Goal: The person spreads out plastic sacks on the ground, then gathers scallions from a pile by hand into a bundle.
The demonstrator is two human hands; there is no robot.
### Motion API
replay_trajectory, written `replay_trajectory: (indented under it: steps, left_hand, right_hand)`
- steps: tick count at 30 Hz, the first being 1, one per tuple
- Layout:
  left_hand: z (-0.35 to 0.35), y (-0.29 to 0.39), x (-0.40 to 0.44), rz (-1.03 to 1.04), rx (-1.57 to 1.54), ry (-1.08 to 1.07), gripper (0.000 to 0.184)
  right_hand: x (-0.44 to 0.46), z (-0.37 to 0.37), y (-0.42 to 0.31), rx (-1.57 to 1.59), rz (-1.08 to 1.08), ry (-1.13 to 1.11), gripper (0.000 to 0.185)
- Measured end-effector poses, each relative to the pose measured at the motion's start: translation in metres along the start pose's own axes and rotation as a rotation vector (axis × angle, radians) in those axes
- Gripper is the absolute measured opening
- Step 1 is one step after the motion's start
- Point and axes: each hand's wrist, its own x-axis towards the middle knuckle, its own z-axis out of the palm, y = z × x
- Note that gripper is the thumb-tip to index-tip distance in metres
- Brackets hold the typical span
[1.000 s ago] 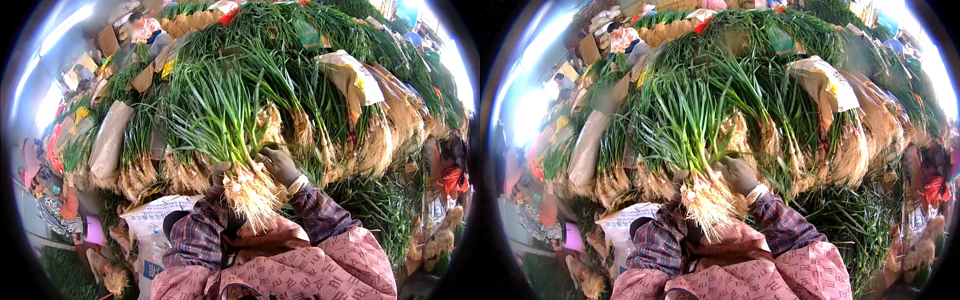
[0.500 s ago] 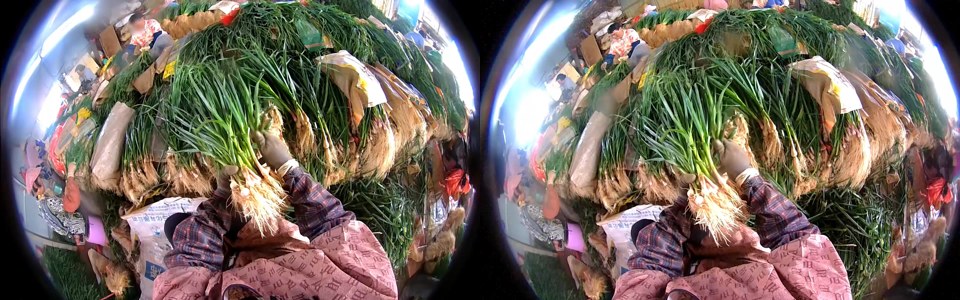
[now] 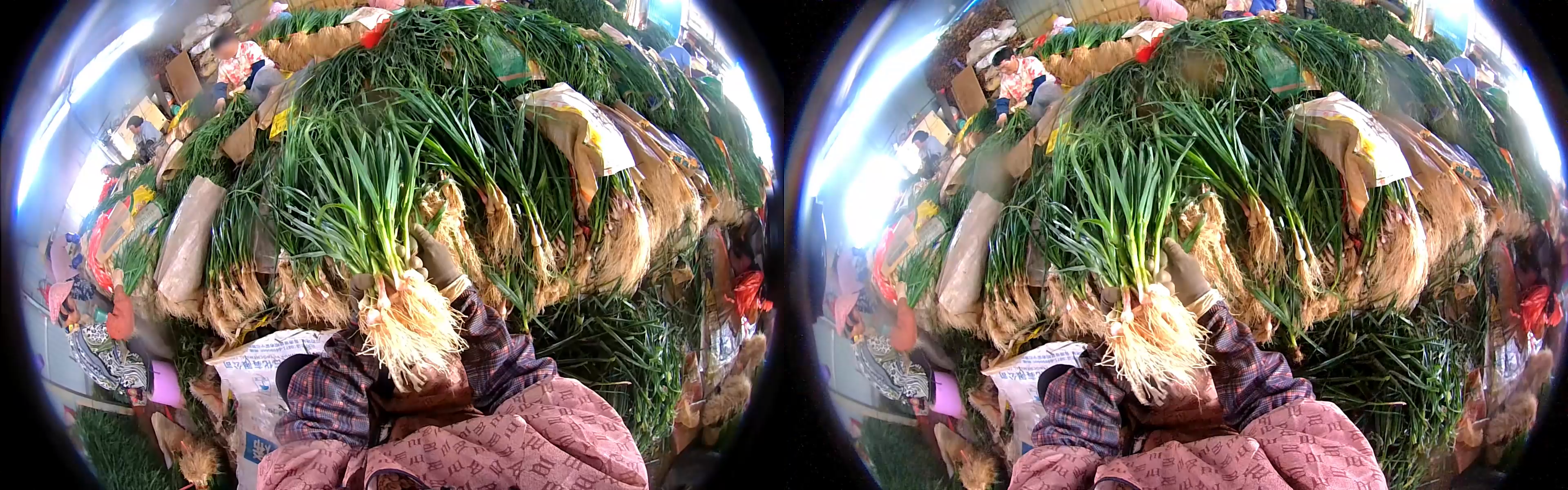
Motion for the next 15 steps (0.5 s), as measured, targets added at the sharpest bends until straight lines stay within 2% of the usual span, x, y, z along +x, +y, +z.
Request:
replay_trajectory:
  steps: [2, 5, 6, 7, 9, 10, 12, 13, 14, 15]
  left_hand:
    - [0.002, 0.001, 0.001, -0.007, 0.004, -0.001, 0.039]
    - [0.000, 0.000, 0.002, -0.011, -0.001, -0.014, 0.039]
    - [0.002, 0.000, 0.000, -0.013, 0.000, -0.011, 0.039]
    - [0.003, 0.000, 0.000, -0.017, 0.003, -0.018, 0.039]
    - [0.004, 0.001, -0.002, -0.019, 0.009, -0.018, 0.039]
    - [0.004, 0.000, -0.001, -0.022, 0.006, -0.019, 0.039]
    - [0.006, -0.002, -0.001, -0.026, -0.004, -0.021, 0.039]
    - [0.007, -0.002, 0.000, -0.029, -0.003, -0.019, 0.039]
    - [0.008, -0.001, -0.001, -0.035, -0.001, -0.022, 0.039]
    - [0.007, -0.004, -0.001, -0.042, -0.004, -0.029, 0.039]
  right_hand:
    - [-0.003, 0.012, -0.002, 0.142, 0.007, 0.051, 0.034]
    - [0.008, -0.002, 0.005, 0.740, 0.032, 0.034, 0.037]
    - [0.031, -0.021, -0.007, 0.859, 0.055, 0.190, 0.042]
    - [0.041, -0.039, -0.009, 0.707, -0.035, -0.113, 0.044]
    - [0.045, -0.043, -0.017, 0.444, 0.274, -0.340, 0.045]
    - [0.033, -0.029, -0.020, 0.127, 0.306, -0.246, 0.046]
    - [0.016, -0.015, -0.014, 0.058, 0.195, -0.170, 0.041]
    - [0.024, -0.014, -0.003, 0.194, 0.140, -0.140, 0.039]
    - [0.027, -0.011, -0.002, 0.592, 0.220, -0.633, 0.035]
    - [0.016, -0.014, 0.001, 0.359, 0.136, -0.295, 0.038]
